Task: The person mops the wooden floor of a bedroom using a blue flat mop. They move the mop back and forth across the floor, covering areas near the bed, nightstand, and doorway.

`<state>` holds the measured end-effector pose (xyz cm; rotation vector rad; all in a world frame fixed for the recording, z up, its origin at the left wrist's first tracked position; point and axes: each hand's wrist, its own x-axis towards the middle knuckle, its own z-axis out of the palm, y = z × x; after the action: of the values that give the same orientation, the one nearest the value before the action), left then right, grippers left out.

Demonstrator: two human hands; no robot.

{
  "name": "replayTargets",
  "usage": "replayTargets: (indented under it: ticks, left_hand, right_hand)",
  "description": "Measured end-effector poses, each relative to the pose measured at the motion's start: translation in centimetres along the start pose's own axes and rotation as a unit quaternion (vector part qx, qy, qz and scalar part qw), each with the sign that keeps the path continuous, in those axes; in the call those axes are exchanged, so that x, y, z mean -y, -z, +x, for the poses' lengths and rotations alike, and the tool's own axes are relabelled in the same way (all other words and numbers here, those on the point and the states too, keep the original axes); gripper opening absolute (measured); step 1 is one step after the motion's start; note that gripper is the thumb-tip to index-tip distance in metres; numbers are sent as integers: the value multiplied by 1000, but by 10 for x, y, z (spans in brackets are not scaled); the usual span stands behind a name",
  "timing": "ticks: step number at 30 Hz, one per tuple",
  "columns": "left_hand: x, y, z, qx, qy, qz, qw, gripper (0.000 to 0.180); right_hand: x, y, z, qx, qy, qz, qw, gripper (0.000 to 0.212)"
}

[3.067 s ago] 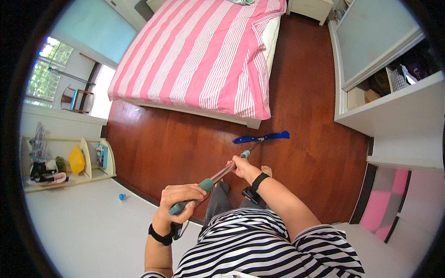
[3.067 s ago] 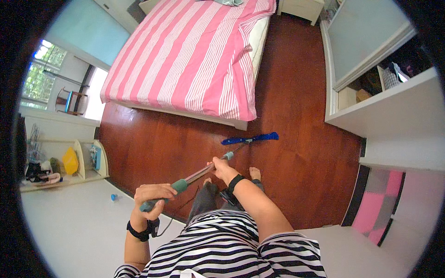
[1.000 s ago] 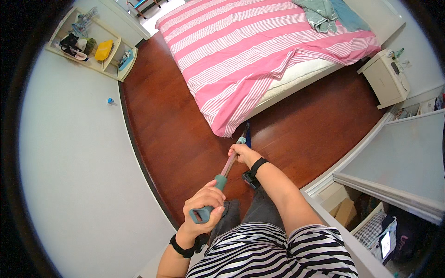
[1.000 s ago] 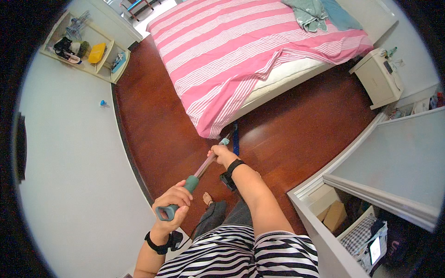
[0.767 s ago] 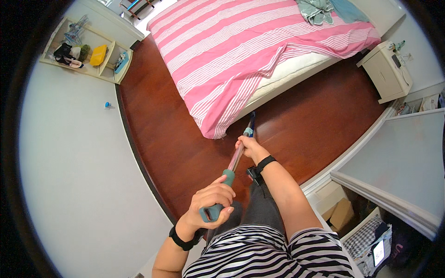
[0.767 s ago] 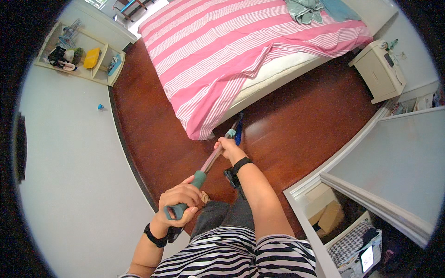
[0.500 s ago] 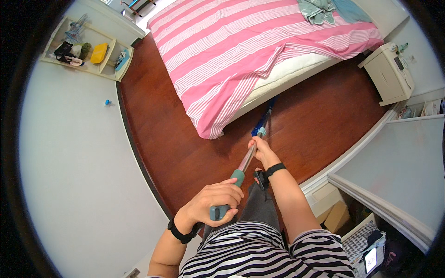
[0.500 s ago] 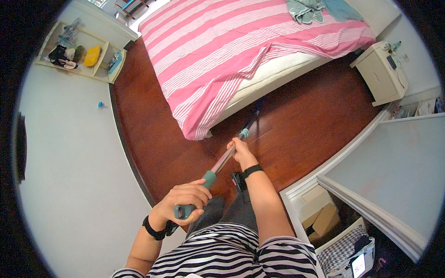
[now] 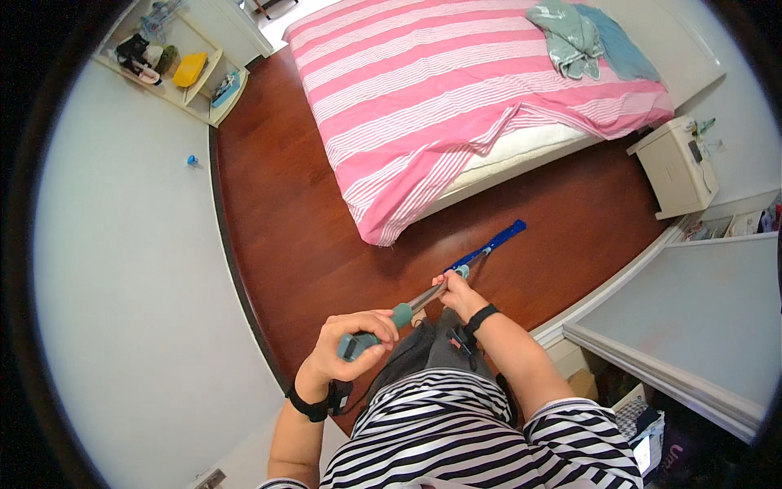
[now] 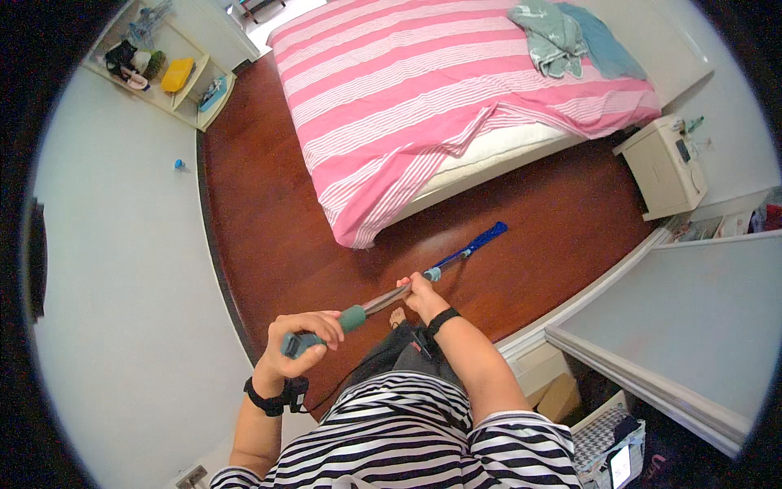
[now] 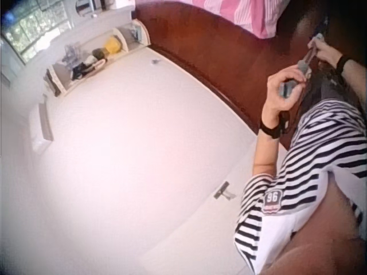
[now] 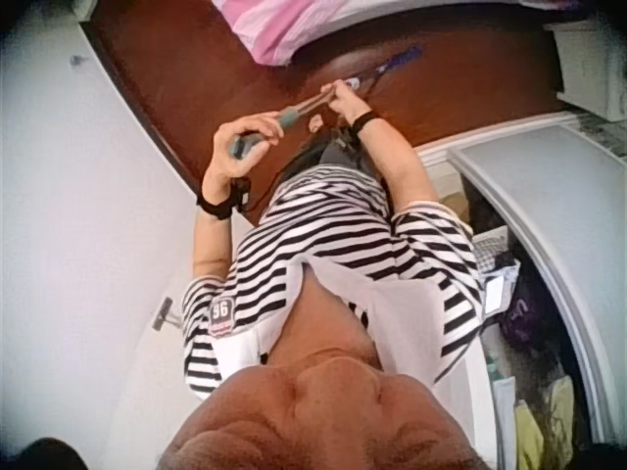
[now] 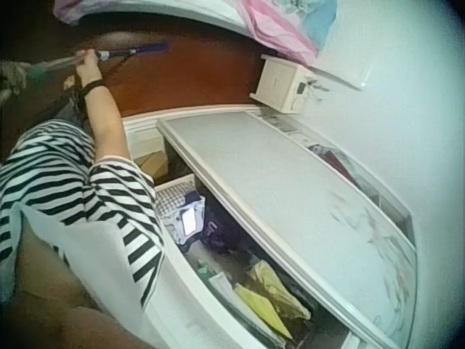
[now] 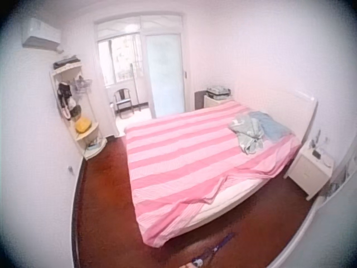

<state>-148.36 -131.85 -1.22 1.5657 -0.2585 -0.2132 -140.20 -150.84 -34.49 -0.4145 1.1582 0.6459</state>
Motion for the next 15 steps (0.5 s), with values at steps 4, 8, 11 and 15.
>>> replayTargets:
  ticks: [4, 8, 11, 15]
  left_hand:
    - [2, 23, -31, -89, -62, 22, 994, 6]
    - [-14, 40, -59, -146, -96, 50, 983, 8]
    - [-28, 40, -71, -166, -90, 132, 973, 11]
    - [-35, 23, -59, -162, -104, 203, 960, 13]
  right_hand:
    - [-26, -27, 10, -13, 1, -50, 999, 3]
    - [-66, -54, 3, 26, -6, -112, 993, 8]
    - [-92, -72, -2, 50, -32, -157, 986, 8]
    - [-103, -90, 0, 41, -83, -222, 971, 9]
